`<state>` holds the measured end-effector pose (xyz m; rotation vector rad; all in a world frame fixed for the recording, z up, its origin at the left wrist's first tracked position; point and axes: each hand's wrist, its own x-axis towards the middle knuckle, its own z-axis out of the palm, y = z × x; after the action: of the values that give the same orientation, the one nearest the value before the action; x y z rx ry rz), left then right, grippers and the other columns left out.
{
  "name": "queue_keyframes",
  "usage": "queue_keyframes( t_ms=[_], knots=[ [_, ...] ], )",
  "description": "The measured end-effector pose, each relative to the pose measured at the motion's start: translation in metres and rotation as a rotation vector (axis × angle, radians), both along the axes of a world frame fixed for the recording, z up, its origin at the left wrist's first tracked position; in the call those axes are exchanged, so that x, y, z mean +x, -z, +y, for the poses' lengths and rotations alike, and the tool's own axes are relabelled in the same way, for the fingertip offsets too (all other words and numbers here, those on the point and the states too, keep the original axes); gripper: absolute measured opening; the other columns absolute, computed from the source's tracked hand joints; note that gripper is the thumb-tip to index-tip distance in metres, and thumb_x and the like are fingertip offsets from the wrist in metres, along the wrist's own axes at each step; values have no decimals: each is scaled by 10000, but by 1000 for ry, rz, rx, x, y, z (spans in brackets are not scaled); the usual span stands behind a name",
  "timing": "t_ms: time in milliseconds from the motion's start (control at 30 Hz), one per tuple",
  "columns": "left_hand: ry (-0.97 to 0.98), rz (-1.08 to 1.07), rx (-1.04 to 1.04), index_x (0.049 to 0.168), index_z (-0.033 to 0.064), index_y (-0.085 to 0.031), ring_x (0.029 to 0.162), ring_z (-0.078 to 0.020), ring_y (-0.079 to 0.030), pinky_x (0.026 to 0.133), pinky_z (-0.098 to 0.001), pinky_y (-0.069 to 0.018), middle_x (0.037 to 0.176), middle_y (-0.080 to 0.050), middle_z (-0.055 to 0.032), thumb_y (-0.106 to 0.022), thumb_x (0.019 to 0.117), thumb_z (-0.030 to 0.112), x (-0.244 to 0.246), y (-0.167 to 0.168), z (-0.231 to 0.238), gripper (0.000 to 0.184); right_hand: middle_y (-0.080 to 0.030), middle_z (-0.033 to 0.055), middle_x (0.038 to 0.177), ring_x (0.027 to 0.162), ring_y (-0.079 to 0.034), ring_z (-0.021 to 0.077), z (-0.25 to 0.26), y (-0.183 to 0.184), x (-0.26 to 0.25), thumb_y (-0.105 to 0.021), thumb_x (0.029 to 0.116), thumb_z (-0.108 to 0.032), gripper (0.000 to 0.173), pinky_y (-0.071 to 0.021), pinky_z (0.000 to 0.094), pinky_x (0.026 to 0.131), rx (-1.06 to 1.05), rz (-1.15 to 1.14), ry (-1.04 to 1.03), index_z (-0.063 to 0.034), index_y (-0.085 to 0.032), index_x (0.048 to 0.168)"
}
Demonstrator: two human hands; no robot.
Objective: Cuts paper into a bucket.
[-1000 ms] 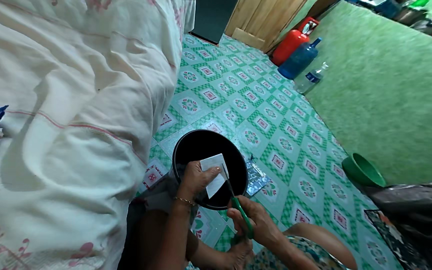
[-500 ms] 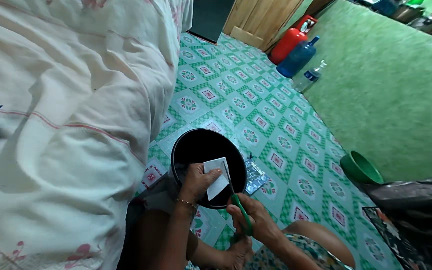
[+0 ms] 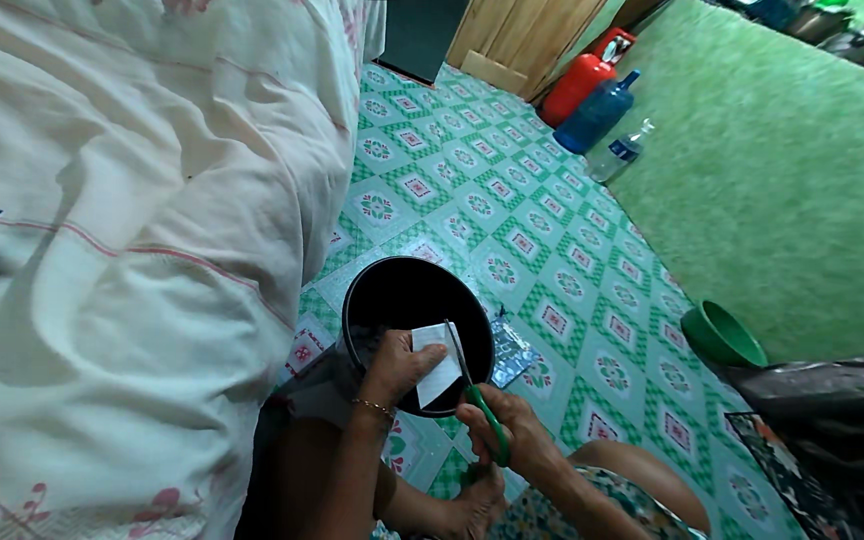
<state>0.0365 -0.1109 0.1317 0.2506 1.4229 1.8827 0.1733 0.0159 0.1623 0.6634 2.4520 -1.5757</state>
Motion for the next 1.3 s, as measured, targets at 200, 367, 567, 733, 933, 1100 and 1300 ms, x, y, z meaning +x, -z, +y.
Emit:
queue_keyframes(
  t_ms=[200,367,567,733,933,1100,1300],
  knots=[
    [-33,-9,11,959,-53,-659,651,-12,-664,681,-196,-577,741,-689,-2,-625,966,-34,-1,0,0,40,-559,-139,572,478,-557,-22,1,-1,-1,-624,962,-335,213,-482,154,483,-36,-29,12,-128,-589,927],
    [-310,0,21,974,-71,-664,681,-20,-673,709,-199,-576,757,-699,-23,-681,938,-26,-9,1,-1,60,-615,-77,759,669,-624,13,0,-4,0,-538,979,-420,429,-541,208,663,1,-96,-107,-16,-576,1119],
    [-233,93,-12,980,-68,-675,689,-4,-662,719,-193,-569,774,-698,-22,-692,938,-1,-10,5,0,80,-622,-46,781,680,-602,14,1,1,3,-582,943,-479,540,-516,208,660,69,-57,-220,19,-591,1151],
    [-132,149,15,969,-65,-677,699,8,-659,727,-184,-566,782,-698,-16,-681,936,-9,-6,5,1,65,-601,-74,758,649,-590,-7,0,1,2,-587,943,-468,484,-502,183,622,71,-41,-173,-11,-595,1105],
    [-139,123,53,941,-39,-684,683,8,-668,710,-181,-573,752,-701,9,-671,948,-9,-7,3,-1,34,-556,-136,666,570,-573,-34,0,4,3,-611,933,-474,400,-507,162,565,63,13,-104,-80,-610,1002],
    [-155,107,74,934,-41,-680,703,3,-667,732,-183,-566,758,-698,7,-642,964,-13,-5,9,-5,56,-543,-141,637,539,-557,-40,0,3,2,-628,937,-431,340,-492,152,538,68,25,-82,-93,-605,972],
    [-185,99,48,934,-50,-681,700,6,-665,724,-179,-562,754,-697,1,-653,956,-17,-4,6,-4,48,-539,-144,620,520,-551,-43,-1,3,3,-640,940,-395,305,-486,146,518,73,31,-65,-92,-613,958]
  ],
)
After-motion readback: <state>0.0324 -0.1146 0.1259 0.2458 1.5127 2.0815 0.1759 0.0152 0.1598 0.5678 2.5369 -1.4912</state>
